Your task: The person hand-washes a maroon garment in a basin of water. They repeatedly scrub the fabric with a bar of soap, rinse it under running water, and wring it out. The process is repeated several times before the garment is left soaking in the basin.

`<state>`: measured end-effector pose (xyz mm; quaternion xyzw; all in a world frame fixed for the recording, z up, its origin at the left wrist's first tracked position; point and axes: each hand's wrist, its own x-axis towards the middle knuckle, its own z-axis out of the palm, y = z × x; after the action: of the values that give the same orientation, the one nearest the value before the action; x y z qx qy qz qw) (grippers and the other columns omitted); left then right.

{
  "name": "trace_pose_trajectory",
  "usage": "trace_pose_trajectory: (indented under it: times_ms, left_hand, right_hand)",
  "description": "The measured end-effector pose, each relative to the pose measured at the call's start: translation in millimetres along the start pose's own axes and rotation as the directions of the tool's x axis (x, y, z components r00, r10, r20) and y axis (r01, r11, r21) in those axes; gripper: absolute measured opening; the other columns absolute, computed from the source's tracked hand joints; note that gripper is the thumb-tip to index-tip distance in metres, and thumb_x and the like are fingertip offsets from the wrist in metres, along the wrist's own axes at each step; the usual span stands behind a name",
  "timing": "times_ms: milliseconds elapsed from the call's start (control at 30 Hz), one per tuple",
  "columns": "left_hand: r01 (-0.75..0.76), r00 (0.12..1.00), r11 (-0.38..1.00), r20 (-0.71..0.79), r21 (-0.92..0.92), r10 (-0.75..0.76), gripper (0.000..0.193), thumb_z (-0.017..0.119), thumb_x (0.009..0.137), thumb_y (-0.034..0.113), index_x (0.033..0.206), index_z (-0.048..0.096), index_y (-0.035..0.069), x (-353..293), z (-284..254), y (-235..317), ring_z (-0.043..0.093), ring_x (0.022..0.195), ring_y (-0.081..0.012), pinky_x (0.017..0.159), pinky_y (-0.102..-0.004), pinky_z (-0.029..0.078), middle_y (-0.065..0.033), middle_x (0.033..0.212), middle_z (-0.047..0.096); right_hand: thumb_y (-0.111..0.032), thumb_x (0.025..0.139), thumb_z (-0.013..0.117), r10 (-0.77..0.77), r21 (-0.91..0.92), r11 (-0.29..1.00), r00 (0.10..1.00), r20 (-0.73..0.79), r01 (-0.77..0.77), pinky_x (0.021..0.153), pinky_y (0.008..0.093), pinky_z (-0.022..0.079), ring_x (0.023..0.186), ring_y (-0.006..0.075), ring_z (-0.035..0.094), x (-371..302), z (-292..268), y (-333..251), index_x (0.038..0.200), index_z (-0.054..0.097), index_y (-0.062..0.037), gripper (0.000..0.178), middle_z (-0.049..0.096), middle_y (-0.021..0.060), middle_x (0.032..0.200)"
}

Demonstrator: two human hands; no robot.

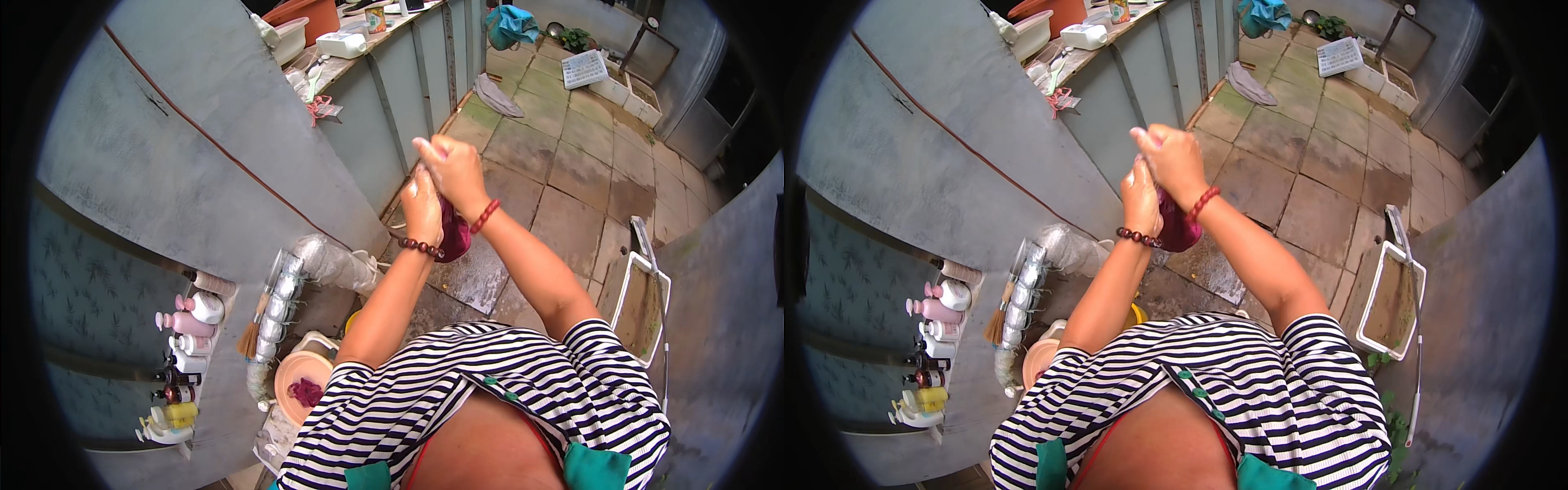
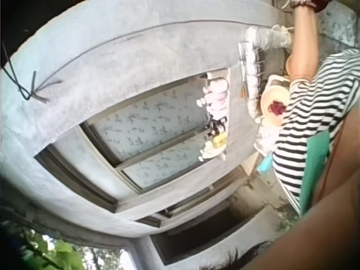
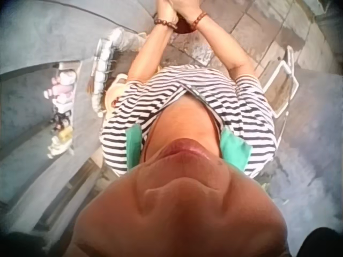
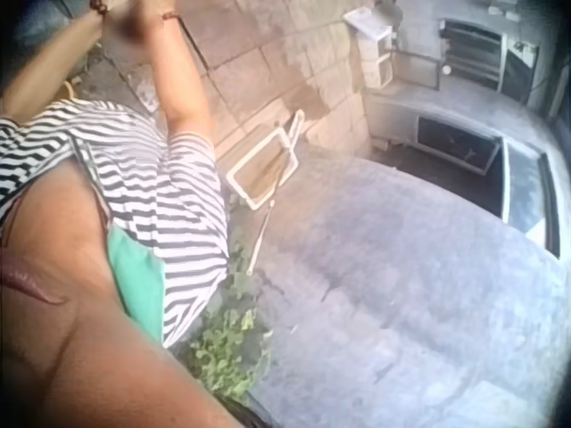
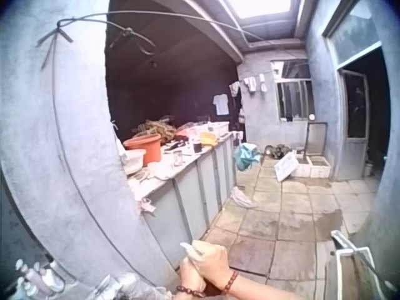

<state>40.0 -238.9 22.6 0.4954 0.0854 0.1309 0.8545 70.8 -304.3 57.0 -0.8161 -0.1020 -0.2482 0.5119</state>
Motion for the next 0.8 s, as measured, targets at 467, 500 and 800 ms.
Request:
trace_pose_trajectory:
  times_ms: [467, 500, 800]
  left_hand:
    - [0.040, 0.999, 0.997, 0.028, -0.067, -0.038, 0.036, 0.048, 0.102, 0.035, 0.086, 0.058, 0.004, 2, -1, 27, 0.054, 0.063, -0.0119, 0.060, -0.0269, 0.046, -0.0007, 0.073, 0.058]
    - [0.108, 0.993, 0.988, 0.026, 0.110, -0.111, 0.035, 0.047, 0.103, 0.035, 0.084, 0.058, 0.007, 31, -32, 10, 0.056, 0.060, -0.0133, 0.058, -0.0259, 0.047, 0.0006, 0.067, 0.056]
    - [0.171, 0.981, 0.985, -0.100, 0.035, -0.167, 0.038, 0.048, 0.103, 0.034, 0.084, 0.063, 0.004, -4, 3, 14, 0.048, 0.068, -0.0066, 0.061, -0.0259, 0.042, 0.0029, 0.078, 0.056]
  right_hand:
    - [-0.042, 0.095, 0.054, -0.223, -0.140, 0.964, 0.974, 0.042, 0.227, 0.051, 0.0434, 0.048, 0.053, 0.0354, 0.061, -25, -10, -1, 0.063, 0.064, -0.0089, 0.047, 0.060, 0.0167, 0.058]
    - [-0.042, 0.094, 0.056, -0.320, -0.058, 0.946, 0.947, 0.020, 0.320, 0.050, 0.0420, 0.048, 0.052, 0.0337, 0.061, -42, -4, -12, 0.062, 0.063, -0.0105, 0.045, 0.060, 0.0150, 0.057]
    - [-0.037, 0.093, 0.060, -0.391, -0.305, 0.874, 0.920, 0.025, 0.379, 0.044, 0.0400, 0.044, 0.046, 0.0311, 0.056, -23, -15, -9, 0.061, 0.061, -0.0070, 0.044, 0.056, 0.0124, 0.053]
